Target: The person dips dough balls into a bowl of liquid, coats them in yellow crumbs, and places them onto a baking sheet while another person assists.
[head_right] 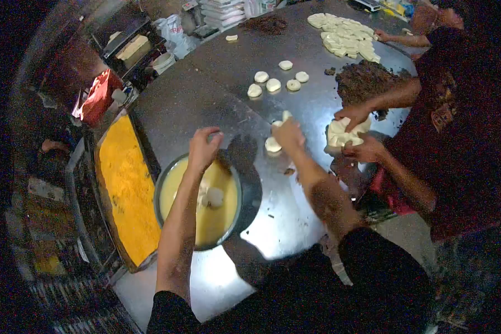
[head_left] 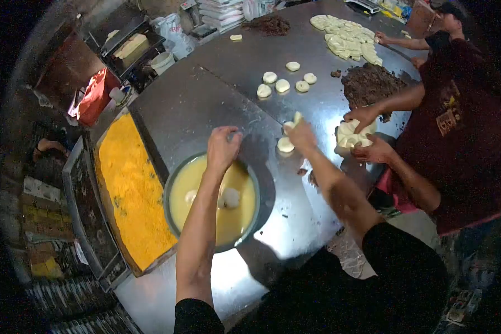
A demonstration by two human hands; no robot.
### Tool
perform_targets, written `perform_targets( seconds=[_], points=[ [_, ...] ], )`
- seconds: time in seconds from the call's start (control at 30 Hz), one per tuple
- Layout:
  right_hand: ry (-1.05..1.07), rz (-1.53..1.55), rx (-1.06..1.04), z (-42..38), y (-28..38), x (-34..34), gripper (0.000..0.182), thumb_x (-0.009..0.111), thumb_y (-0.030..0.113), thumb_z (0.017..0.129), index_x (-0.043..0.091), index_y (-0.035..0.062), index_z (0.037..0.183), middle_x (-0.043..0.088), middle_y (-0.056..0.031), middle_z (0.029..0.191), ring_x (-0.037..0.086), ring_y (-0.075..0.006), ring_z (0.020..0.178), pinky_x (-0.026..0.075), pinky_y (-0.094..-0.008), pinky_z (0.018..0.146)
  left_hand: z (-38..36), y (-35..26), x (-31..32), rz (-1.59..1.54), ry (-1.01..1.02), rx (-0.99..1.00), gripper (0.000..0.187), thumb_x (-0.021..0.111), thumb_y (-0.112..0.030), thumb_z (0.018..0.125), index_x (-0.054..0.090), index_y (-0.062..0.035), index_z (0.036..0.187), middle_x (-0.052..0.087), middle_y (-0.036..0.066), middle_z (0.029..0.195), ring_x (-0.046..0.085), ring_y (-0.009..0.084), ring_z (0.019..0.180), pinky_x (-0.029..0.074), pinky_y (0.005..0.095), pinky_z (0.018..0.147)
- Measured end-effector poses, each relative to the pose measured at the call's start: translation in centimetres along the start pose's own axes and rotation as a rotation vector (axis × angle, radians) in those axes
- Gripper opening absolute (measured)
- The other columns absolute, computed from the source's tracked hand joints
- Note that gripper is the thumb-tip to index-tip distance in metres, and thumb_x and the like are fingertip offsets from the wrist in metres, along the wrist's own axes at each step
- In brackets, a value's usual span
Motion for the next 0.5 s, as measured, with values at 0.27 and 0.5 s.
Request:
perform_targets(
  seconds=[0.27, 0.5],
  points=[
    [0.119, 0.131, -0.377, 2.1, 0.5, 1.3, 0.034, 0.065, 0.018, 0.074, 0.051, 0.0077, 0.104, 0.050, -0.0213, 0.108, 0.056, -0.0401, 0.091, 0.047, -0.0465, 0.074, 14.1, 3.4, 11.1, -0.068, 0.282, -0.181, 0.043, 0.061, -0.031, 0.076, 0.064, -0.0029, 0.108, 0.061, 0.025, 0.109, 0.058, 0.0380, 0.105, 0.044, 0.0408, 0.091],
    [0.343, 0.726, -0.064, 5.3, -4.3, -3.4, 0.032, 0.069, 0.021, 0.074, 0.058, 0.0025, 0.097, 0.060, -0.0065, 0.081, 0.056, -0.0170, 0.078, 0.045, -0.0299, 0.070, 25.0, 6.0, 20.4, -0.142, 0.058, -0.240, 0.054, 0.060, -0.035, 0.079, 0.057, 0.0036, 0.117, 0.058, 0.029, 0.114, 0.055, 0.0378, 0.111, 0.044, 0.0393, 0.094]
  ],
)
Point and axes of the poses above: each hand's wrist, its own z-axis towards the middle knuckle, its own x-axis out of the palm, y = z × x, the point moved 1 cm from there along z, towards the middle knuckle
